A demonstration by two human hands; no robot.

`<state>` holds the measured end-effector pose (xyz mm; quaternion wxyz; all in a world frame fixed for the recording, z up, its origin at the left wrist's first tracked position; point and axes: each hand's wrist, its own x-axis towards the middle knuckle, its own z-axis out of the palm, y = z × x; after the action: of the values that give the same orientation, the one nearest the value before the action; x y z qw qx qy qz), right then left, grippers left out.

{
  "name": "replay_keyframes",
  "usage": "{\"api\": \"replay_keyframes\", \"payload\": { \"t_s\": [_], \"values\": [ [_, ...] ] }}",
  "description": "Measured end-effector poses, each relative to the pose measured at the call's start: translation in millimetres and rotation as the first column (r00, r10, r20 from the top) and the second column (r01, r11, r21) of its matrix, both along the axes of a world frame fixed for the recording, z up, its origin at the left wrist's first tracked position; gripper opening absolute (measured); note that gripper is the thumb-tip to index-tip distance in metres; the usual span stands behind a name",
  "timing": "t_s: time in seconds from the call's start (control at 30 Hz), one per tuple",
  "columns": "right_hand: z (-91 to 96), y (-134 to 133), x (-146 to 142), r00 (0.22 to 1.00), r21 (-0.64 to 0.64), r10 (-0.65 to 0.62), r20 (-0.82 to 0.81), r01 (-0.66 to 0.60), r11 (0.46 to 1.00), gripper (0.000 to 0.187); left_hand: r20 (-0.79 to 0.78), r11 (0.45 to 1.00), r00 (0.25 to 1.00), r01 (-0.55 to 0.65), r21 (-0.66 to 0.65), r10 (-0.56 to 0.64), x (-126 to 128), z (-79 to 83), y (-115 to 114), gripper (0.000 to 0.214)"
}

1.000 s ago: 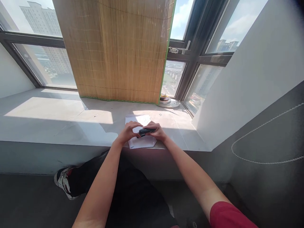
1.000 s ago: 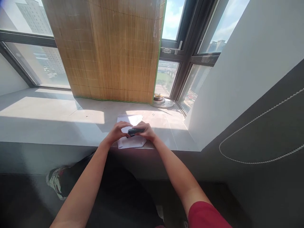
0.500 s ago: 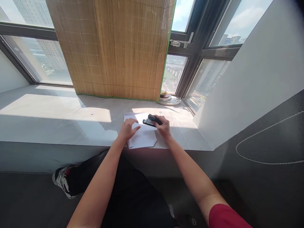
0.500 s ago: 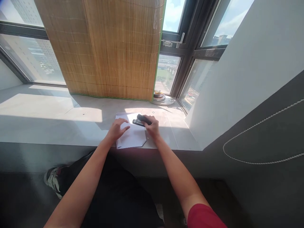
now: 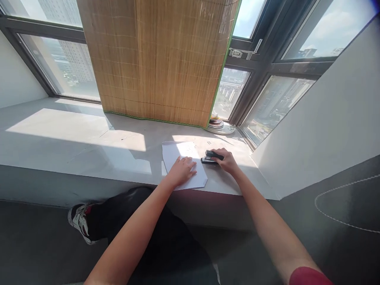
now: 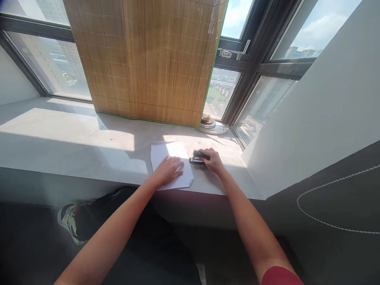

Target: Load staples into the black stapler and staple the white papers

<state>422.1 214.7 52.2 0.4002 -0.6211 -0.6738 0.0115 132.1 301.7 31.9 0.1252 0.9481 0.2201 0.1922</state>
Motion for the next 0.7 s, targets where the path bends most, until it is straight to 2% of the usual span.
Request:
{"api": "replay_keyframes", "payload": {
  "t_s": [0.07,0.2,0.33,0.4,0.5,0.7],
  "values": [
    [-0.7,2.7,-3.1,0.999,-0.004,0.033,0.011,-0.033,0.999,0.031,-0.035,0.999,0.999,0.033,-0.015,-0.033,1.5,-0.2,-4.5,0.039],
    [-3.3,7.6,-10.6,1.000,0.015,0.019,0.020,-0.019,1.000,0.032,-0.049,0.997,0.997,0.064,-0.033,-0.065,-7.7,1.4,-5.0,0.053],
    [-4.0,6.1,-20.5,1.000,0.040,0.007,-0.018,-0.007,0.999,0.035,-0.027,0.998,0.998,0.053,-0.017,-0.054,-12.9,6.5,-9.5,0.051],
    [-2.6,4.2,-24.6,1.000,0.038,0.015,-0.026,-0.014,0.999,0.035,-0.033,0.999,0.999,0.041,-0.011,-0.041,-11.6,11.9,-14.6,0.047],
    [0.4,0.7,-27.2,0.999,0.027,0.036,-0.012,-0.036,0.999,0.035,-0.123,1.000,0.992,0.018,0.010,-0.016,-7.8,23.7,-23.0,0.046],
    [2.1,-4.4,-26.9,0.995,0.001,0.056,0.083,-0.057,0.998,0.038,-0.243,0.999,0.969,0.052,-0.011,-0.053,3.0,40.5,-27.4,0.061]
  ]
}}
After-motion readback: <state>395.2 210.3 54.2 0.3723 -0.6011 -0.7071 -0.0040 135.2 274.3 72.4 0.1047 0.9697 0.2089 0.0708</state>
